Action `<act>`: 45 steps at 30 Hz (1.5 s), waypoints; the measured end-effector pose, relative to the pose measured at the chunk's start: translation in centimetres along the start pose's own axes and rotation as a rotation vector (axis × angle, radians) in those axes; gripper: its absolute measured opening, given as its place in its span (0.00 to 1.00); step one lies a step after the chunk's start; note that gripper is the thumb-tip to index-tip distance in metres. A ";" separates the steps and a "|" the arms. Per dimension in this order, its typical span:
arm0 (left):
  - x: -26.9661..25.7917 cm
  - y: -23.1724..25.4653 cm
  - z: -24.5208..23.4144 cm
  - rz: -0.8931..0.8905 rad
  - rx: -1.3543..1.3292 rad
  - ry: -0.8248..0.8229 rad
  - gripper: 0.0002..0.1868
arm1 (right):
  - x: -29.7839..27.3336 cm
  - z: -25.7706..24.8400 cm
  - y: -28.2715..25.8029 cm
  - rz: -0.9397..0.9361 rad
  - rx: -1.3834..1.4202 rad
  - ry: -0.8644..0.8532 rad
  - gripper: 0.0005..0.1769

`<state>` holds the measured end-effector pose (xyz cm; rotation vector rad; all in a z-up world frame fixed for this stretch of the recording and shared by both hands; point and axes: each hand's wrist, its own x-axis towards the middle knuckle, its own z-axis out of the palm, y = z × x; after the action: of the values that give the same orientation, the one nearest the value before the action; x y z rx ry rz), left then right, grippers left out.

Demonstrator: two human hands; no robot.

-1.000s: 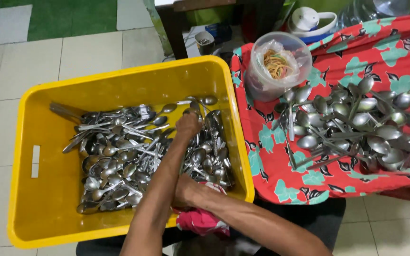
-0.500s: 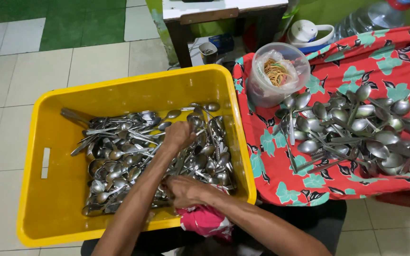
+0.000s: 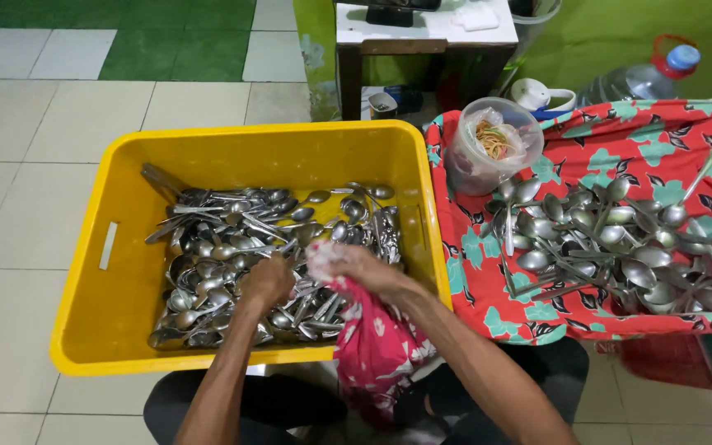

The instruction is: Cleaning and sorting metal spoons from a bin using a cloth.

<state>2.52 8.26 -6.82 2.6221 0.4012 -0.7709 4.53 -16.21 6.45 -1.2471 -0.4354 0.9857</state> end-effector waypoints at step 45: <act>-8.9 6.5 0.7 0.436 -0.641 0.479 0.15 | 7.2 -7.6 9.1 -0.546 -1.479 0.720 0.03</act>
<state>-2.63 0.69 -0.56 2.1254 0.1467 0.1303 10.64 -14.82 -5.91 -2.4391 -0.8986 -0.4935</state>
